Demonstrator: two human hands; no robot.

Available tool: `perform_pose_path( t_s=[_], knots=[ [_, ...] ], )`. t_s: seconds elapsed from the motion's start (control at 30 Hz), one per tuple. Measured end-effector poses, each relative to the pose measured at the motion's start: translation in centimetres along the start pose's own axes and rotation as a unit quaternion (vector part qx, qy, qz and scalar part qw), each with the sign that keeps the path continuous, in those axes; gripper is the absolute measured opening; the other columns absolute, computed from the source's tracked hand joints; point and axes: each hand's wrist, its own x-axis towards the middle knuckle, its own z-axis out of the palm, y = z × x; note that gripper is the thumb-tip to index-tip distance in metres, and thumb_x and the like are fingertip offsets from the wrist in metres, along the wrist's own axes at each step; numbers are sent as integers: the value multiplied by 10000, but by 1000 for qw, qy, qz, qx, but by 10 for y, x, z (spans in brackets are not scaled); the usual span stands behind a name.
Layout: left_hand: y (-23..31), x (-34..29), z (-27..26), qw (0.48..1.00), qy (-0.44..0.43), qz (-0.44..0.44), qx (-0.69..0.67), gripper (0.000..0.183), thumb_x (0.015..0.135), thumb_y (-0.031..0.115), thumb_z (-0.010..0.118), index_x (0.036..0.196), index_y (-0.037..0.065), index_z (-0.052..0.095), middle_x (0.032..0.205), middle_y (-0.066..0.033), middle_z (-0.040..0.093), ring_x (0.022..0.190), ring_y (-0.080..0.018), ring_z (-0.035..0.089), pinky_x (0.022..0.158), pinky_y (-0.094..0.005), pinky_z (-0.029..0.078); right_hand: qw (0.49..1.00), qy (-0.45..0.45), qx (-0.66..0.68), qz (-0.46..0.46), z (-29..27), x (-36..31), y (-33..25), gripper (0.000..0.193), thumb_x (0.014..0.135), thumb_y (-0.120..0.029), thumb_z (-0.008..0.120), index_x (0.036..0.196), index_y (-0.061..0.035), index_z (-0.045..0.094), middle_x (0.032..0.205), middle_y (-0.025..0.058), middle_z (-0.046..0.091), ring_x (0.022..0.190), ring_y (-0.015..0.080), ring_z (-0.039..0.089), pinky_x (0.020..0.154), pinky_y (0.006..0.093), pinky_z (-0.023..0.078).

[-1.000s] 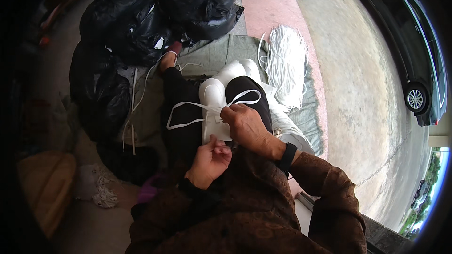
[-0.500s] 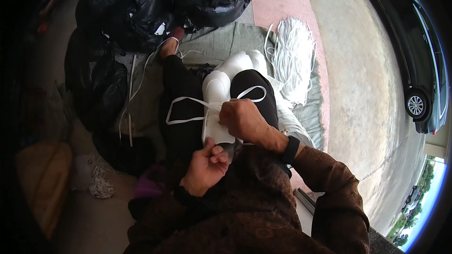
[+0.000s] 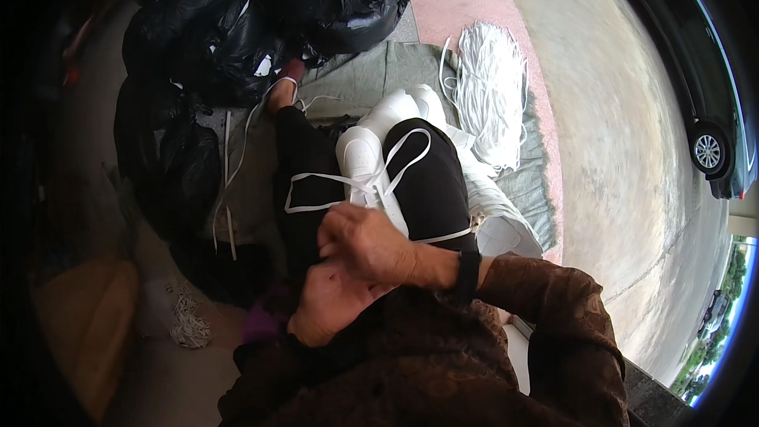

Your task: The recorder is lacing a series of white sneakers while sitting on an outdoor porch.

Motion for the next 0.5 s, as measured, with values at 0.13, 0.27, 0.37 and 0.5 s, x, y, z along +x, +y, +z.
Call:
perform_pose_path(
  t_s=[0.13, 0.27, 0.37, 0.5],
  knots=[
    [81, -39, -59, 938, -276, 173, -119, 287, 1073, 212, 424, 915, -2, 533, 597, 2, 391, 472, -75, 330, 407, -236, 290, 983, -41, 124, -131, 9, -19, -85, 165, 838, -127, 733, 898, -53, 598, 902, 81, 602, 860, 258, 626, 704, 375, 516],
    [117, -107, -163, 797, -69, 484, 354, 262, 989, 147, 585, 766, 18, 538, 588, -6, 463, 416, -80, 354, 404, -253, 287, 981, 162, -19, 101, -20, -18, 1, 63, 893, -9, 661, 923, -6, 606, 806, 127, 633, 720, 246, 664, 650, 333, 529],
    [107, -99, -175, 654, 127, 363, 651, 199, 878, 90, 658, 716, -12, 603, 629, -64, 584, 478, -164, 519, 467, -331, 394, 976, 170, -83, 109, -21, -8, 15, 171, 822, -23, 673, 953, -26, 564, 798, 154, 631, 791, 368, 647, 676, 439, 533],
    [77, -37, -135, 450, 181, 535, 692, 171, 798, 47, 704, 951, -13, 656, 875, -143, 643, 841, -314, 610, 765, -424, 479, 969, 116, -214, 48, -12, 13, 29, 298, 783, 17, 643, 1033, -16, 483, 762, 176, 624, 762, 384, 653, 646, 480, 523]
  ],
)
